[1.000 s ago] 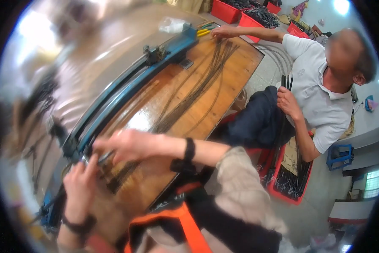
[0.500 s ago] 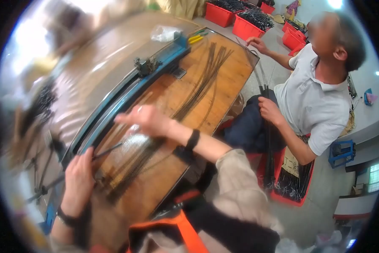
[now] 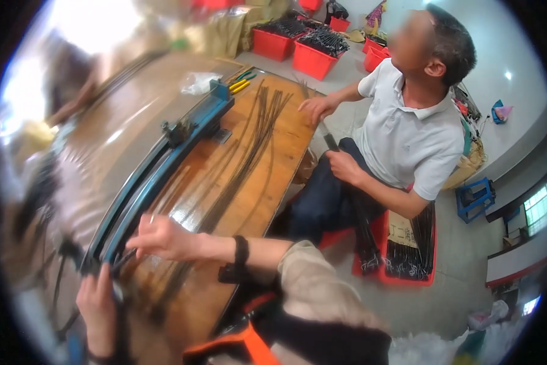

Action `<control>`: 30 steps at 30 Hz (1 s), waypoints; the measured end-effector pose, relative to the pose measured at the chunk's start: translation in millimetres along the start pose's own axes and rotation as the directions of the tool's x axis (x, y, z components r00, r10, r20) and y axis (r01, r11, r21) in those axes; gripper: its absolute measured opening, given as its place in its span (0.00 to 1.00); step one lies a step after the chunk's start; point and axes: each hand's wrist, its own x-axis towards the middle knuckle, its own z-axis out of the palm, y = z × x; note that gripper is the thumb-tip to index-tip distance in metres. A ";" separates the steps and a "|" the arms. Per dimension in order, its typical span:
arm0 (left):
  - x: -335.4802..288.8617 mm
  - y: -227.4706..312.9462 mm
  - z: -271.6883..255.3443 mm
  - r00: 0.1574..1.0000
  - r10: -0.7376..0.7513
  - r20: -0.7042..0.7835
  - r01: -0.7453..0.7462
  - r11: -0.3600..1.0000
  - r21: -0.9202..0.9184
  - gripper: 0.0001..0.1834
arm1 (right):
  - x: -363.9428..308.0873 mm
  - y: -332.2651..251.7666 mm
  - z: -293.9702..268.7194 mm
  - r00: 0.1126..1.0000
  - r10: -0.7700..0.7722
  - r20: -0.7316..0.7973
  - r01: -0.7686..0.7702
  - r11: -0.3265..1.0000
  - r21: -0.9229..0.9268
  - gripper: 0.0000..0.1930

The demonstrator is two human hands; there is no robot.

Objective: The person slides a spring onto a rod, places it into a machine, and pulls a lever to secure the spring. They then remove the finished rod, set it aside, and repeat the process with another rod and spring.

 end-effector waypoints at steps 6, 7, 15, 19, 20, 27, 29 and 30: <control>-13.6 1.0 -14.8 0.999 -0.052 -0.013 0.053 0.998 0.027 0.22 | -4.9 2.3 11.2 0.993 0.070 0.099 -0.054 0.986 -0.158 0.20; -11.1 4.9 -10.9 1.000 -0.022 -0.011 0.021 0.999 -0.026 0.22 | -3.5 -6.0 27.1 0.994 -0.042 0.098 0.057 0.987 -0.149 0.22; -111.1 -98.8 -85.3 0.817 -0.498 -0.289 0.540 0.838 0.083 0.14 | -11.3 64.3 13.1 0.957 0.237 0.165 -0.181 0.938 -0.296 0.10; -110.5 -102.5 -84.2 0.782 -0.502 -0.369 0.525 0.850 -0.044 0.13 | 33.4 47.2 80.8 0.834 0.439 0.336 -0.470 0.882 0.015 0.09; -104.6 -95.1 -89.4 0.814 -0.415 -0.406 0.466 0.884 0.031 0.13 | 53.5 42.1 96.6 0.795 0.469 0.385 -0.542 0.834 0.101 0.09; -183.2 -82.3 -101.5 0.721 -0.623 -0.302 0.640 0.767 -0.053 0.14 | 108.7 34.0 196.0 0.910 -0.073 0.407 -0.017 0.977 0.213 0.08; -200.7 -83.3 -95.9 0.701 -0.655 -0.283 0.667 0.743 -0.066 0.14 | 106.6 34.9 209.1 0.910 -0.141 0.390 0.060 0.976 0.212 0.08; -205.8 -84.5 -92.5 0.688 -0.676 -0.264 0.684 0.726 -0.077 0.14 | 104.8 36.2 214.0 0.900 -0.146 0.411 0.074 0.980 0.186 0.07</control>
